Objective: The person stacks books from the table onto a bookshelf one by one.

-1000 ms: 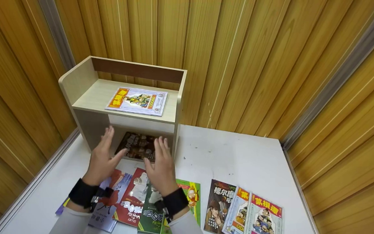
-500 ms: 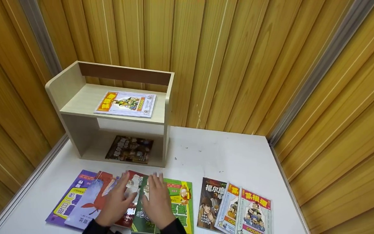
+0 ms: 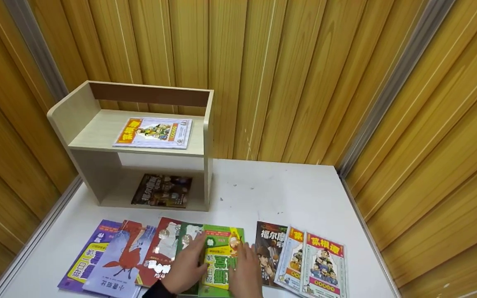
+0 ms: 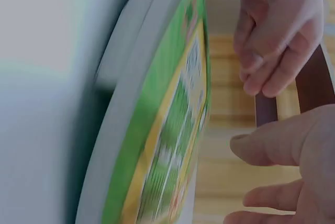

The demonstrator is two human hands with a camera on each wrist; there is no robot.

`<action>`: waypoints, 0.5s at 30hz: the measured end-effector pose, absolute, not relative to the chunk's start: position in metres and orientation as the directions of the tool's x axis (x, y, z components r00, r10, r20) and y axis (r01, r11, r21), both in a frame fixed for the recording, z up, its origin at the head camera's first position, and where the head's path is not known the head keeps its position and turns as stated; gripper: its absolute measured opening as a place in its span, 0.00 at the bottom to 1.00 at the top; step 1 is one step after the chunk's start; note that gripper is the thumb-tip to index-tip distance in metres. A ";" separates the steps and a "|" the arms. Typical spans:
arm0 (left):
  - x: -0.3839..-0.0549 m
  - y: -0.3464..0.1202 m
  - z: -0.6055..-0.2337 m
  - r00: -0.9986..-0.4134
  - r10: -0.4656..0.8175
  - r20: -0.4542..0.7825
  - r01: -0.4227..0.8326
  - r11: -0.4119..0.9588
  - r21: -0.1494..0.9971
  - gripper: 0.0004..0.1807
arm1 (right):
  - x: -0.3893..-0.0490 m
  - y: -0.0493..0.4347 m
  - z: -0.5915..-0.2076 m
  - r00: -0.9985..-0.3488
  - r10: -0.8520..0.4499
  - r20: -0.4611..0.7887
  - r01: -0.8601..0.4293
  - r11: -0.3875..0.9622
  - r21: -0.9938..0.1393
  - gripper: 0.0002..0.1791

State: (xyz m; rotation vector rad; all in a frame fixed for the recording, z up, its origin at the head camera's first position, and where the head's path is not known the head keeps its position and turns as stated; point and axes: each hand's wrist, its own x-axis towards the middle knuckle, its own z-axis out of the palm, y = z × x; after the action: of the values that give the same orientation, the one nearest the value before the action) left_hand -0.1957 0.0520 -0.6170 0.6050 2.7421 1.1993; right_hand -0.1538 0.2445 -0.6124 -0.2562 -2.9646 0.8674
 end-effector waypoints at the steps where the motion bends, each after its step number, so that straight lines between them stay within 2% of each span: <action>1: -0.197 0.057 -0.617 -0.912 0.402 0.079 0.331 0.611 0.719 0.45 | -0.153 0.253 -0.612 -0.981 0.192 -0.011 0.168 0.831 -0.530 0.39; 8: -0.199 0.095 -0.609 -0.875 0.480 0.065 0.387 0.613 0.689 0.47 | -0.149 0.322 -0.614 -0.937 0.350 0.005 0.309 0.833 -0.458 0.41; 12: -0.193 0.121 -0.604 -0.822 0.569 0.031 0.470 0.645 0.602 0.49 | -0.144 0.368 -0.618 -0.884 0.467 -0.018 0.431 0.800 -0.418 0.47; 15: -0.188 0.140 -0.604 -0.770 0.636 0.053 0.574 0.655 0.492 0.47 | -0.142 0.402 -0.622 -0.820 0.559 -0.123 0.562 0.743 -0.363 0.55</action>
State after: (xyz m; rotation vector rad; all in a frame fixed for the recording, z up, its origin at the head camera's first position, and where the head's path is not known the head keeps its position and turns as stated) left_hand -0.1884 0.1400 -0.6041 1.0080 2.7435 0.7502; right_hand -0.1422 0.4017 -0.6222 -0.9450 -2.9388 0.6159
